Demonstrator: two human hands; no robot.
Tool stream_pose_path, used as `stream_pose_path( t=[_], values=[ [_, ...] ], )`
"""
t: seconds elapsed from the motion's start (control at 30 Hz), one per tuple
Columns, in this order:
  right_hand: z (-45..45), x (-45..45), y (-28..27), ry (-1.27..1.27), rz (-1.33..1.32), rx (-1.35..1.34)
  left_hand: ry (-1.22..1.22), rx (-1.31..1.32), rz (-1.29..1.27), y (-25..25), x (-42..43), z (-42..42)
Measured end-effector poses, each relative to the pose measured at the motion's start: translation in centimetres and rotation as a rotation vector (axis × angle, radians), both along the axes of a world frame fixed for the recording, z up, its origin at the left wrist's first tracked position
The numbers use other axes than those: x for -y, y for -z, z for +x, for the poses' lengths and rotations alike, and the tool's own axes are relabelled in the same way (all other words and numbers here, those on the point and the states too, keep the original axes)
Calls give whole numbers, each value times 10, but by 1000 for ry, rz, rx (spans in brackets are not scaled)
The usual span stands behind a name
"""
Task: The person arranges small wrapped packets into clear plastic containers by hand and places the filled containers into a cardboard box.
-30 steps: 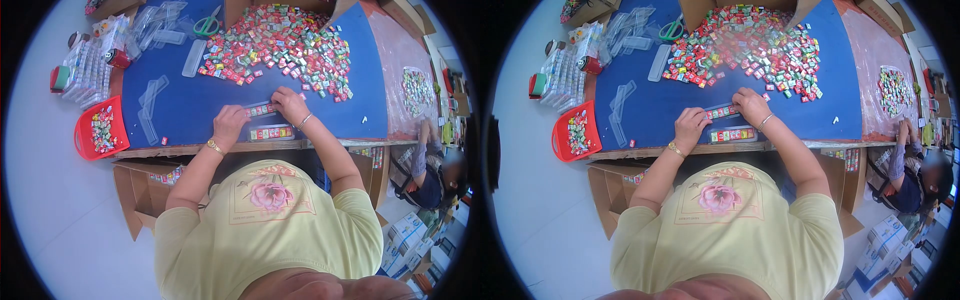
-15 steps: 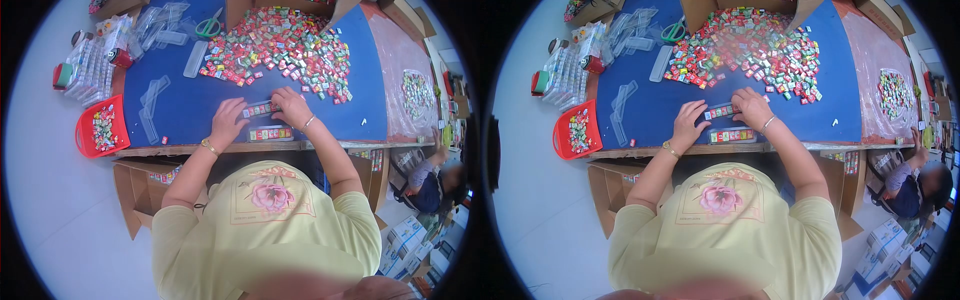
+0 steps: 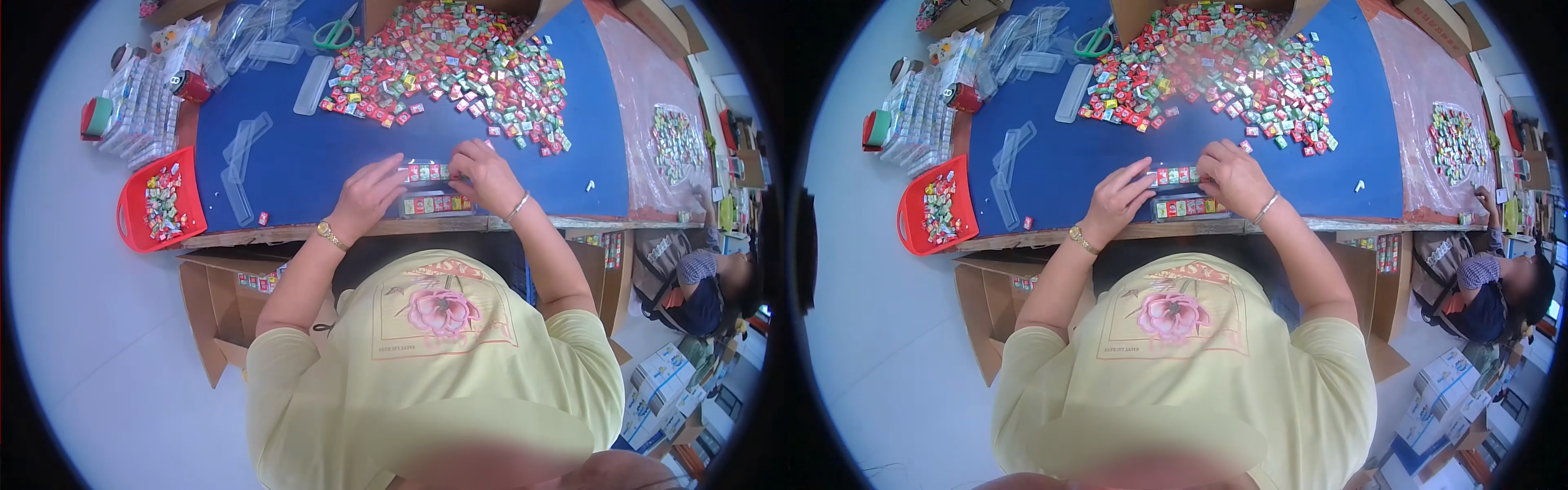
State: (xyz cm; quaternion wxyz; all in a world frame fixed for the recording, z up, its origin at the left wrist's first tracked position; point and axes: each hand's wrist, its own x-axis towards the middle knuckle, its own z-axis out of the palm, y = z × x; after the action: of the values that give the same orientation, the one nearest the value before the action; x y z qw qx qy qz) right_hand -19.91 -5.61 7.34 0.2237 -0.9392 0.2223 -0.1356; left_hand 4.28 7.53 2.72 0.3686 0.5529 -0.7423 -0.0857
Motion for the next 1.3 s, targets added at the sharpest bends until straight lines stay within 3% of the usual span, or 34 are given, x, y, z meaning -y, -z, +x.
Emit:
stream_pose_path(
  t=[0.33,0.47,0.7,1.0,1.1,1.17,1.3],
  values=[
    [-24,-38,1,12,102,-52,54,-79,61,-6,-29,-21],
    [-29,-39,11,-17,22,-112,75,69,49,2,-31,-31],
    [-29,-42,17,11,7,-72,11,61,-113,15,-35,-34],
    [-26,-40,20,-37,11,-85,-73,-38,1,13,-42,-27],
    [-26,-40,16,3,22,-122,-263,-139,-54,9,-44,-5],
    [-26,-41,12,0,26,-117,-604,47,73,-1,-52,34],
    [-26,-38,8,25,35,-102,-1072,431,-9,18,-67,144]
  ],
)
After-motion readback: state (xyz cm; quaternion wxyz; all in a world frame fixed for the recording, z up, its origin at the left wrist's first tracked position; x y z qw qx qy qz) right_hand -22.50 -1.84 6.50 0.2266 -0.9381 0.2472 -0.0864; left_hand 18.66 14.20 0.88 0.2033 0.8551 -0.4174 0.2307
